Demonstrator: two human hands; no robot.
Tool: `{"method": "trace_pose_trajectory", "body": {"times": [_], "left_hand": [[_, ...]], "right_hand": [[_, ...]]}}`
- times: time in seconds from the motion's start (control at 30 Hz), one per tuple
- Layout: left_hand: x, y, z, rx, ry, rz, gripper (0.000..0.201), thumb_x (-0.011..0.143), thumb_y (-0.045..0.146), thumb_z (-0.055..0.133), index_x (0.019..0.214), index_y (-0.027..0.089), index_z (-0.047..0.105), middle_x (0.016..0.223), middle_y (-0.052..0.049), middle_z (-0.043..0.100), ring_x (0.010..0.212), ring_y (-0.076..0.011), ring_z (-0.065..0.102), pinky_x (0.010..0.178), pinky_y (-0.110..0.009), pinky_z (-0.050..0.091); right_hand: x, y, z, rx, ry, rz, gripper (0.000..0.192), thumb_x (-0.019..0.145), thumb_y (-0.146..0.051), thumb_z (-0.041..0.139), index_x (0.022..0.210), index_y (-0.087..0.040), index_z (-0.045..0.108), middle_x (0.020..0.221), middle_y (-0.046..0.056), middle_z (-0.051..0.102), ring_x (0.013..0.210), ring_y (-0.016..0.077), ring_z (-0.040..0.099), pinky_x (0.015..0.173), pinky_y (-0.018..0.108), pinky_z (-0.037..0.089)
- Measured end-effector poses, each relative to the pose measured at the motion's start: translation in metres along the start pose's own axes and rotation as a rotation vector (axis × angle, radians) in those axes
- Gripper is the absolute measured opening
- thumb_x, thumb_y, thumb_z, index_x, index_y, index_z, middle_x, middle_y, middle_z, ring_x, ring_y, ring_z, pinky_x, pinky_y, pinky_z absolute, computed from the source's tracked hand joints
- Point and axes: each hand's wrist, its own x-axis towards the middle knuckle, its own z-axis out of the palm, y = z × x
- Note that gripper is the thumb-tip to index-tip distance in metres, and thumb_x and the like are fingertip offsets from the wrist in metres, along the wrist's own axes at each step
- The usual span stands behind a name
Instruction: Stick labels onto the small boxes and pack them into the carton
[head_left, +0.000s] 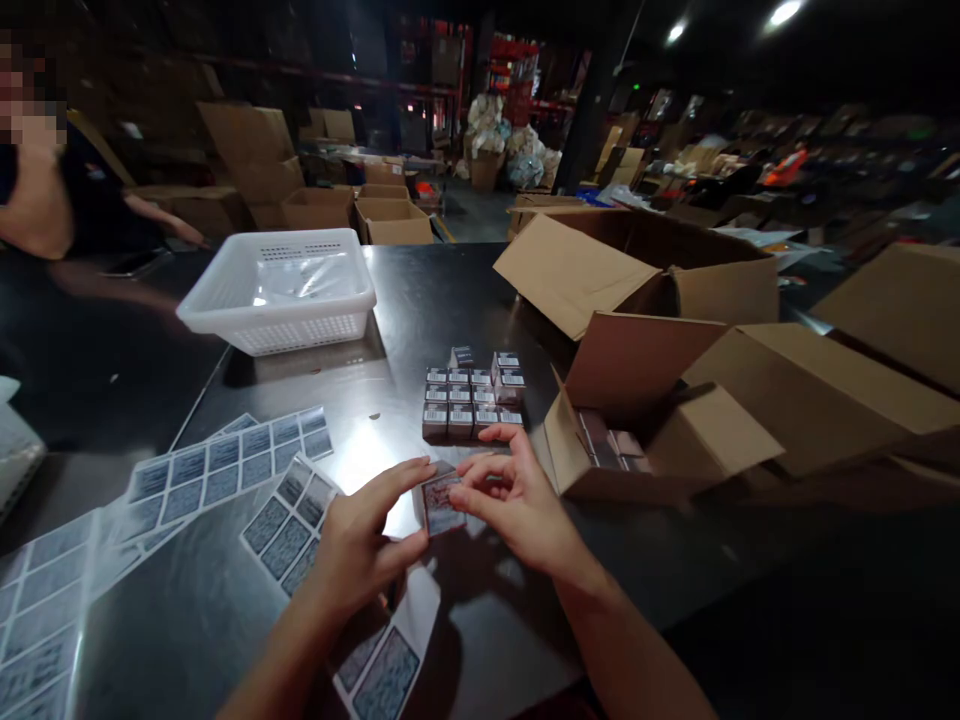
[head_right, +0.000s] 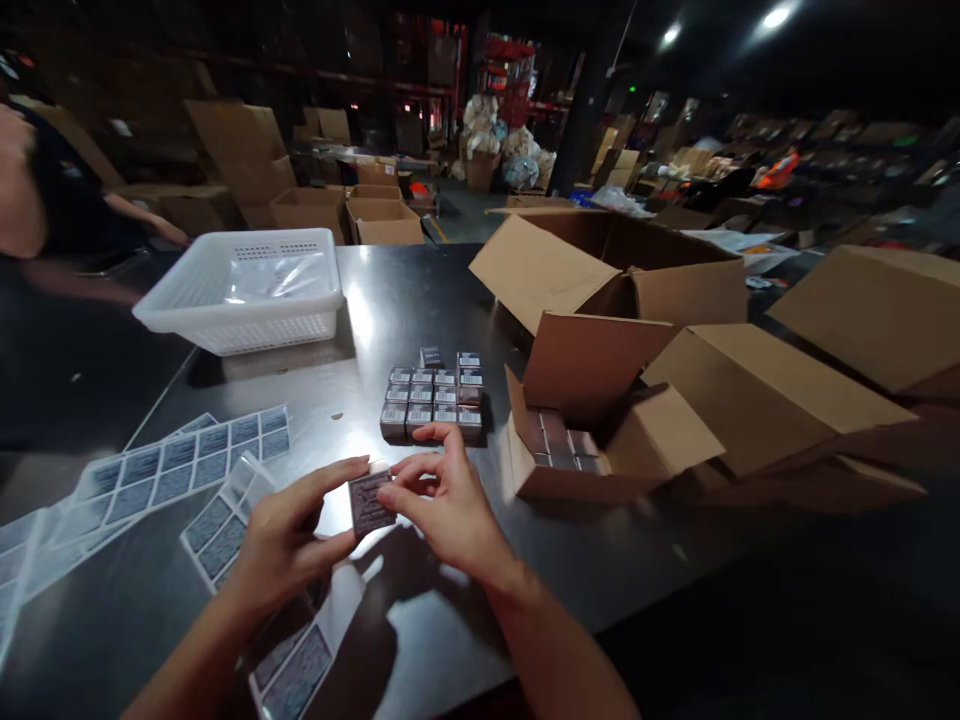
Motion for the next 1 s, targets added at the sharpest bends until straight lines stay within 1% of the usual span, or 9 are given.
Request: {"method": "trace_pose_trajectory", "body": {"times": [0.37, 0.43, 0.5, 0.57, 0.67, 0.73, 0.83, 0.9, 1.0], "left_hand": [[0.0, 0.003, 0.001, -0.006, 0.001, -0.033, 0.042, 0.077, 0.024, 0.068, 0.119, 0.025, 0.07, 0.121, -0.006, 0.074, 0.104, -0.0238, 0.072, 0.088, -0.033, 0.059], [-0.001, 0.004, 0.001, -0.013, -0.017, -0.079, 0.043, 0.075, 0.026, 0.068, 0.118, 0.025, 0.071, 0.119, -0.006, 0.075, 0.093, -0.0225, 0.073, 0.08, -0.032, 0.059], [-0.001, 0.005, 0.001, -0.01, -0.04, -0.156, 0.045, 0.074, 0.028, 0.068, 0.118, 0.025, 0.071, 0.109, -0.005, 0.077, 0.072, -0.0182, 0.07, 0.066, -0.029, 0.057], [0.0, 0.005, 0.001, 0.032, -0.008, -0.256, 0.048, 0.073, 0.032, 0.07, 0.12, 0.025, 0.07, 0.086, -0.001, 0.077, 0.052, -0.013, 0.058, 0.054, -0.025, 0.049], [0.002, 0.002, -0.001, 0.194, 0.176, -0.377, 0.051, 0.074, 0.041, 0.072, 0.122, 0.022, 0.068, 0.067, 0.003, 0.069, 0.046, -0.0118, 0.049, 0.051, -0.025, 0.041], [0.004, -0.003, -0.003, 0.33, 0.303, -0.422, 0.051, 0.078, 0.044, 0.07, 0.125, 0.021, 0.066, 0.084, -0.001, 0.074, 0.054, -0.0138, 0.056, 0.058, -0.026, 0.042], [0.005, -0.008, -0.009, 0.497, 0.387, -0.464, 0.052, 0.085, 0.046, 0.065, 0.131, 0.022, 0.061, 0.116, -0.008, 0.072, 0.073, -0.0188, 0.066, 0.065, -0.028, 0.043], [0.007, -0.009, -0.014, 0.553, 0.401, -0.503, 0.054, 0.087, 0.049, 0.063, 0.133, 0.022, 0.058, 0.121, -0.009, 0.071, 0.082, -0.0218, 0.067, 0.067, -0.028, 0.042], [0.01, -0.007, -0.023, 0.572, 0.378, -0.599, 0.057, 0.085, 0.055, 0.064, 0.133, 0.024, 0.058, 0.119, -0.008, 0.071, 0.086, -0.0249, 0.068, 0.068, -0.029, 0.041]], "right_hand": [[-0.003, 0.002, 0.006, -0.067, 0.04, -0.025, 0.05, 0.071, -0.03, 0.081, 0.104, -0.025, 0.044, 0.072, -0.005, 0.062, 0.084, 0.0176, 0.068, 0.075, 0.03, 0.058], [-0.001, 0.006, 0.006, -0.11, 0.082, -0.039, 0.054, 0.071, -0.03, 0.081, 0.108, -0.026, 0.042, 0.067, -0.008, 0.059, 0.082, 0.0177, 0.068, 0.073, 0.03, 0.058], [0.003, 0.009, 0.003, -0.174, 0.177, -0.047, 0.064, 0.065, -0.03, 0.086, 0.111, -0.027, 0.042, 0.066, -0.009, 0.055, 0.077, 0.0176, 0.066, 0.071, 0.03, 0.058], [0.007, 0.011, -0.001, -0.215, 0.306, -0.102, 0.071, 0.058, -0.032, 0.091, 0.11, -0.027, 0.043, 0.073, -0.008, 0.054, 0.076, 0.0175, 0.065, 0.068, 0.03, 0.058], [0.006, 0.011, -0.003, -0.202, 0.39, -0.291, 0.06, 0.066, -0.037, 0.087, 0.11, -0.027, 0.046, 0.091, -0.002, 0.058, 0.082, 0.0165, 0.064, 0.076, 0.032, 0.059], [-0.001, 0.011, 0.004, -0.253, 0.274, -0.393, 0.048, 0.075, -0.038, 0.082, 0.11, -0.027, 0.051, 0.096, 0.0, 0.06, 0.083, 0.0158, 0.064, 0.081, 0.033, 0.059], [-0.013, 0.014, 0.019, -0.42, -0.055, -0.448, 0.046, 0.071, -0.037, 0.087, 0.107, -0.026, 0.061, 0.1, 0.002, 0.066, 0.089, 0.0186, 0.065, 0.082, 0.033, 0.058], [-0.016, 0.018, 0.029, -0.456, -0.219, -0.407, 0.045, 0.07, -0.033, 0.088, 0.107, -0.025, 0.066, 0.104, 0.004, 0.066, 0.091, 0.0192, 0.066, 0.079, 0.031, 0.058], [-0.013, 0.026, 0.036, -0.404, -0.293, -0.273, 0.033, 0.076, -0.024, 0.082, 0.107, -0.023, 0.072, 0.102, 0.003, 0.067, 0.081, 0.0151, 0.068, 0.07, 0.026, 0.058]]}}
